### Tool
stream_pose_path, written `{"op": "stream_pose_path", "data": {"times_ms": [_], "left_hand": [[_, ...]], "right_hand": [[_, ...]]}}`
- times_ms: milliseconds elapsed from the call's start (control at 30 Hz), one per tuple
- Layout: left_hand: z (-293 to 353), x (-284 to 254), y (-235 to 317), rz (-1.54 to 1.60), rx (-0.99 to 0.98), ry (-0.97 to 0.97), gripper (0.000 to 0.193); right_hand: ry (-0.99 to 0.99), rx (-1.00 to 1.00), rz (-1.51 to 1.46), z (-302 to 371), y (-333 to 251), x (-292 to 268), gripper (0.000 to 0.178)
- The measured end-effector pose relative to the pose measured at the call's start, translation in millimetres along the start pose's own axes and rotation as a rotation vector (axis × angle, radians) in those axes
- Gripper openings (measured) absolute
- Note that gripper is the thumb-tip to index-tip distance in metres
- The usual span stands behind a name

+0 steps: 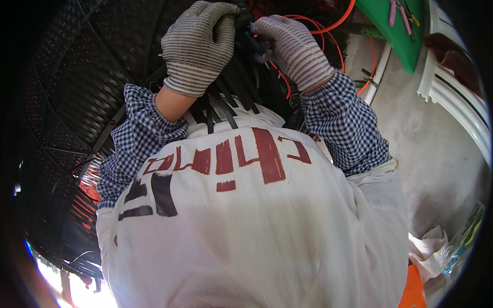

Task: The person trims strips on a woven furniture piece using pliers, repositions the frame, and tucks and weaves the strips into the edge using pliers and by hand.

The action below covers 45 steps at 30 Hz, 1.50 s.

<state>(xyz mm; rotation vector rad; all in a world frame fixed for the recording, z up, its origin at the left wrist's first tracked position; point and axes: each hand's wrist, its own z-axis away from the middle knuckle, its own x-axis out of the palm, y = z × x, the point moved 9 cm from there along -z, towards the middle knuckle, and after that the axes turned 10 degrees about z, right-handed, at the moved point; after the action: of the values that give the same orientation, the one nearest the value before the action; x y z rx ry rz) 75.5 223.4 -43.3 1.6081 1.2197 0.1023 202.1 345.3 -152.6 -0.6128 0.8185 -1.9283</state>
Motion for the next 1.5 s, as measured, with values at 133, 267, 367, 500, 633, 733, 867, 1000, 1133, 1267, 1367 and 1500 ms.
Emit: {"op": "stream_pose_path", "data": {"times_ms": [133,267,367,500,633,733,867,1000,1133,1267,1367,1500], "left_hand": [[-1,1,0,-0.005,-0.007,-0.024,0.01],[-1,0,-3,-0.01,-0.005,-0.014,0.01],[-3,0,-2,-0.037,-0.006,-0.015,0.01],[-3,1,-4,-0.034,0.004,-0.012,0.01],[-4,1,-3,-0.043,0.009,-0.01,0.01],[-4,1,-3,-0.017,0.0,-0.014,0.01],[-5,0,-3,-0.044,-0.004,-0.011,0.01],[-3,4,-7,-0.035,0.014,-0.002,0.011],[-2,4,-6,-0.023,0.032,0.011,0.011],[-5,-1,-1,-0.039,0.012,-0.004,0.011],[-4,2,-4,-0.038,-0.005,-0.022,0.01],[-2,5,-7,-0.031,0.019,-0.006,0.01]], "right_hand": [[0.095,-0.094,0.205,5,-18,-1,0.025],[0.239,-0.051,0.336,14,-26,0,0.028],[0.255,-0.086,0.318,12,-26,-1,0.028],[0.279,-0.044,0.348,12,-29,2,0.032],[0.271,-0.132,0.359,9,-27,-3,0.032],[0.272,-0.215,0.286,20,-30,3,0.03],[0.328,-0.292,0.332,22,-30,-4,0.028],[0.354,-0.323,0.285,22,-27,-9,0.027],[0.338,-0.296,0.243,19,-28,-9,0.028],[0.337,-0.28,0.317,16,-30,-10,0.028],[0.326,-0.242,0.426,22,-36,-1,0.028],[0.317,-0.213,0.393,20,-34,-1,0.029]]}}
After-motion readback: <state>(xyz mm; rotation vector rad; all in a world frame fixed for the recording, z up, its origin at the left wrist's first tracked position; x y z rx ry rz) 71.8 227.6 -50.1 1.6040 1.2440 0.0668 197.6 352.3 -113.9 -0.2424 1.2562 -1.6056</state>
